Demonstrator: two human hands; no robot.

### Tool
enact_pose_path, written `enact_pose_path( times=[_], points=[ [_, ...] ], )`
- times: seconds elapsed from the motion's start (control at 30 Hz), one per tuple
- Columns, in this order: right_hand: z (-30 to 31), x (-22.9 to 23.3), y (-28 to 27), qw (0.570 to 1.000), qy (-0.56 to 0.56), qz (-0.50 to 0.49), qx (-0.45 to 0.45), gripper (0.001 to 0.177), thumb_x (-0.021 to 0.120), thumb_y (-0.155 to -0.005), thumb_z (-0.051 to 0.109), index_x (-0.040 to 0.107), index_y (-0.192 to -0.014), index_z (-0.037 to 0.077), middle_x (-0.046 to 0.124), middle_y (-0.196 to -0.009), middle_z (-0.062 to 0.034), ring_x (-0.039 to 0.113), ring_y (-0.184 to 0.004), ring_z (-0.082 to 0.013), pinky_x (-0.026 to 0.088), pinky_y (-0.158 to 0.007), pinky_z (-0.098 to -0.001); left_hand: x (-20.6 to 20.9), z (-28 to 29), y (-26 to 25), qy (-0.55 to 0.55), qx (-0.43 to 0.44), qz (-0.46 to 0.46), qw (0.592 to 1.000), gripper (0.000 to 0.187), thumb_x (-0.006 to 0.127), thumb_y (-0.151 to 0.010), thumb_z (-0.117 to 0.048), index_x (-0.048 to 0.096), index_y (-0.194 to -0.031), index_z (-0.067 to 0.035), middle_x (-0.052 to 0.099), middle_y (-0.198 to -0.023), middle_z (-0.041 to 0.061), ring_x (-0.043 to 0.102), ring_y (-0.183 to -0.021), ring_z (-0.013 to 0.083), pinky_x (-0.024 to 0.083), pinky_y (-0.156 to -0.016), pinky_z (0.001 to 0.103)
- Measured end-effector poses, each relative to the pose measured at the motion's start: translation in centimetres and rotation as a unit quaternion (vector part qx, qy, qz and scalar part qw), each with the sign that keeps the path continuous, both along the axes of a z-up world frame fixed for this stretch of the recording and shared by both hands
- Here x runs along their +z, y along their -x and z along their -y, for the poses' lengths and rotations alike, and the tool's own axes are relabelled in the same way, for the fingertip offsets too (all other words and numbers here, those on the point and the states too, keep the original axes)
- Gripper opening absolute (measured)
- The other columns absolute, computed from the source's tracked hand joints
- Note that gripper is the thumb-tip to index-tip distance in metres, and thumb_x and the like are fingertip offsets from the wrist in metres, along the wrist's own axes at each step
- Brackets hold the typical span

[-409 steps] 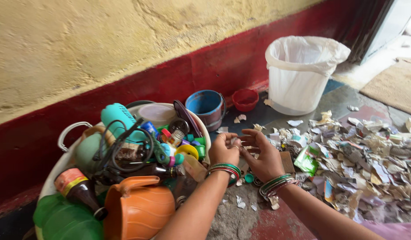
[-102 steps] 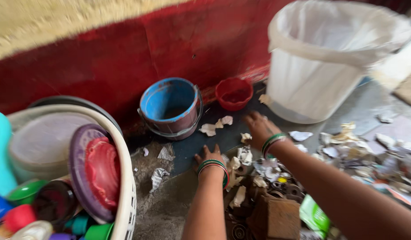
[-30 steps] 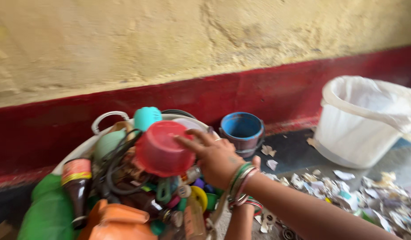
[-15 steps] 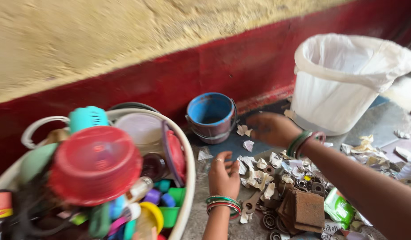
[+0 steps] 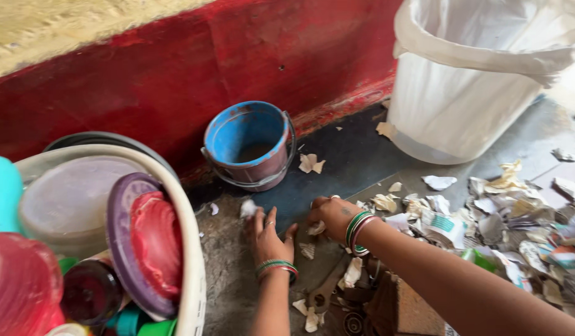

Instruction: The person sorts through a pile of mixed recyclables on the floor, picking up bottle caps, plastic containers, and metal pieces. They place the sorted items into a white basket and a blue bucket.

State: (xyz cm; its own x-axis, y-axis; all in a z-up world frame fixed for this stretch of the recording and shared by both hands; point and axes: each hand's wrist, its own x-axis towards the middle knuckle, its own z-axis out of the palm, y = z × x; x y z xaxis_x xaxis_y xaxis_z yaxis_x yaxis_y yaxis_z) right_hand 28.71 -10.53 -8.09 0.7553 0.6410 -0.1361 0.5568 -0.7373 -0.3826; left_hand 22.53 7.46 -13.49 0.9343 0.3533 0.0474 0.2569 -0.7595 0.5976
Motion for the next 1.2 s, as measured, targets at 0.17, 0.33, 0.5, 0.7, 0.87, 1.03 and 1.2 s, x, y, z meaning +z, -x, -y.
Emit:
enact_pose_path(
  times=[0.17, 0.33, 0.5, 0.7, 0.87, 1.03, 1.2],
  points=[
    [4.4, 1.2, -0.3, 0.985, -0.128, -0.034, -0.107, 0.025, 0.083, -0.076, 0.020, 0.080, -0.101, 0.020, 0.078, -0.099, -0.0059, 0.075, -0.093, -0.0265, 0.058, -0.082, -0.0366, 1.4, 4.3, 0.5, 0.090, 0.023, 0.079, 0.993, 0.020, 0.072, -0.085, -0.008, 0.079, -0.103, -0.011, 0.076, -0.111, 0.012, 0.073, -0.096, 0.0309, 0.057, -0.085, 0.039],
    [15.5, 6.7, 2.1, 0.970, -0.152, -0.074, -0.175, 0.021, 0.080, -0.079, 0.027, 0.078, -0.098, 0.018, 0.082, -0.088, -0.0035, 0.079, -0.083, -0.0218, 0.060, -0.077, -0.0363, 7.2, 11.3, 1.4, 0.172, -0.069, 0.179, 0.966, 0.013, 0.076, -0.078, -0.007, 0.082, -0.089, -0.010, 0.079, -0.087, 0.012, 0.076, -0.080, 0.0285, 0.058, -0.075, 0.037],
    [25.4, 9.1, 8.8, 0.980, 0.063, -0.073, -0.176, 0.034, 0.082, -0.081, 0.038, 0.076, -0.109, 0.021, 0.079, -0.096, -0.0066, 0.076, -0.089, -0.0230, 0.059, -0.083, -0.0377, 12.1, 22.3, 5.6, 0.255, -0.392, 0.042, 0.883, 0.019, 0.074, -0.081, -0.007, 0.082, -0.097, -0.014, 0.079, -0.095, 0.010, 0.078, -0.087, 0.0230, 0.060, -0.083, 0.033],
    [32.1, 11.6, 13.4, 0.977, 0.068, -0.203, 0.020, 0.094, 0.101, -0.070, 0.040, 0.055, -0.150, 0.019, 0.068, -0.138, -0.0058, 0.066, -0.124, -0.0263, 0.047, -0.104, -0.0464, 14.1, 24.9, 8.2, 0.203, -0.601, -0.070, 0.770, 0.034, 0.072, -0.078, -0.006, 0.083, -0.106, -0.021, 0.078, -0.103, 0.009, 0.074, -0.093, 0.0242, 0.055, -0.091, 0.034],
    [29.2, 11.7, 8.8, 0.981, 0.117, -0.133, -0.083, 0.055, 0.075, -0.082, 0.053, 0.069, -0.133, 0.033, 0.074, -0.131, 0.0052, 0.070, -0.121, -0.0178, 0.055, -0.106, -0.0405, 10.7, 16.4, 4.1, 0.302, -0.291, 0.132, 0.898, 0.018, 0.062, -0.080, -0.006, 0.079, -0.084, -0.009, 0.080, -0.088, 0.007, 0.076, -0.081, 0.0172, 0.060, -0.075, 0.033],
    [21.0, 8.3, 3.4, 0.988, -0.002, -0.099, -0.117, 0.061, 0.071, -0.084, 0.054, 0.059, -0.140, 0.032, 0.064, -0.142, -0.0038, 0.064, -0.127, -0.0260, 0.052, -0.107, -0.0454, 2.7, 6.0, 0.8, 0.001, -0.040, -0.050, 0.998, 0.061, 0.085, -0.079, -0.035, 0.062, -0.134, -0.025, 0.063, -0.121, 0.017, 0.063, -0.111, 0.0328, 0.054, -0.091, 0.044],
    [14.1, 4.2, -0.8, 0.985, 0.062, -0.126, -0.103, 0.088, 0.082, -0.075, 0.062, 0.046, -0.151, 0.038, 0.029, -0.162, -0.0127, 0.034, -0.146, -0.0350, 0.037, -0.116, -0.0509, -3.1, 7.0, -2.9, 0.027, -0.062, -0.171, 0.983, 0.066, 0.081, -0.074, -0.017, 0.060, -0.135, -0.029, 0.051, -0.126, 0.014, 0.064, -0.110, 0.0346, 0.056, -0.093, 0.040]
  ],
)
